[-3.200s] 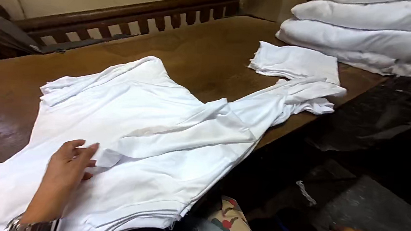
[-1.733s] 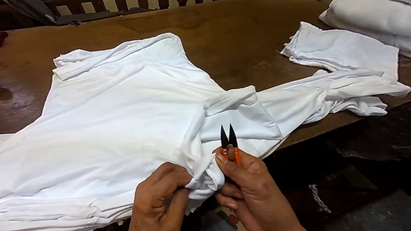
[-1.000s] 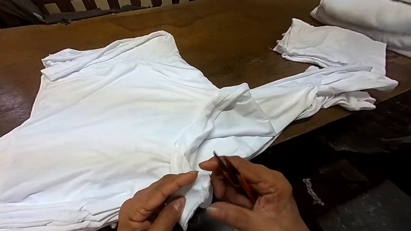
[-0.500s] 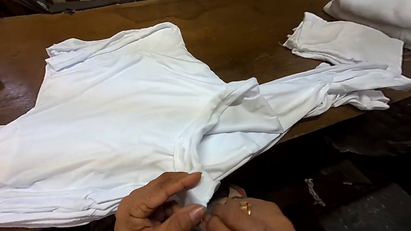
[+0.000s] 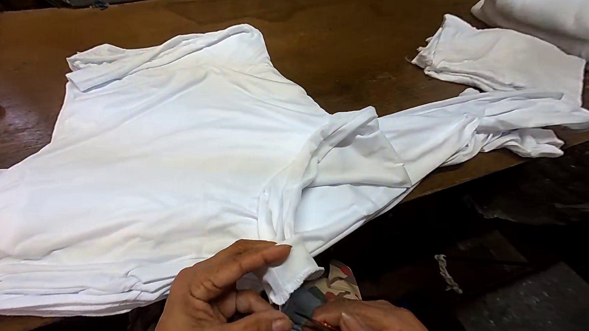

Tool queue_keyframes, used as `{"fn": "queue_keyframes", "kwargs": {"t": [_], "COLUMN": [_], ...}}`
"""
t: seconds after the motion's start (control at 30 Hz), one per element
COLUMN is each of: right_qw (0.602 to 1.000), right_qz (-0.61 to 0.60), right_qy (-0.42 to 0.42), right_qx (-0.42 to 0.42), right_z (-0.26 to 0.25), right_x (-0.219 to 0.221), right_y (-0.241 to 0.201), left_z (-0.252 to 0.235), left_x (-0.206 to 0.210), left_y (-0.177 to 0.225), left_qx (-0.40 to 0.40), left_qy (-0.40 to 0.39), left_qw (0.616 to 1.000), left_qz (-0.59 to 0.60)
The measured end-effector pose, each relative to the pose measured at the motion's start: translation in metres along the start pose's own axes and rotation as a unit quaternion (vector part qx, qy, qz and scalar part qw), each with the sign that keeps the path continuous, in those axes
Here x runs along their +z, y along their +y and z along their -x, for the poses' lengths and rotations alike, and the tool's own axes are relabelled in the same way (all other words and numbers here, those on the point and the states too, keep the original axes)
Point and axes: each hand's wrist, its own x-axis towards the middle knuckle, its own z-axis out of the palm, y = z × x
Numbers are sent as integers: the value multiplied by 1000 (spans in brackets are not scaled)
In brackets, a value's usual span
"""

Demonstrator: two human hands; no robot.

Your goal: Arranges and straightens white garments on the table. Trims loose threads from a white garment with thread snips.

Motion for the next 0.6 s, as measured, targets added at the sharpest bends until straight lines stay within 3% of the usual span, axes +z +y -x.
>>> {"fn": "queue_keyframes", "kwargs": {"t": [0.07, 0.2, 0.6], "right_qw": [998, 996, 999], "right_qz": [-17, -43, 9], "right_qy": [0, -12, -21], "right_qx": [57, 83, 22], "right_z": [6, 5, -8], "right_x": [-3, 0, 4], "right_y": [1, 2, 7], "left_z": [0, 0, 4], "left_x": [-2, -1, -5], "left_y": [1, 1, 2], "left_qx": [-3, -4, -26], "left_qy": [-12, -32, -60], "left_qw": [1000, 999, 997], "left_qz": [-6, -16, -34]}}
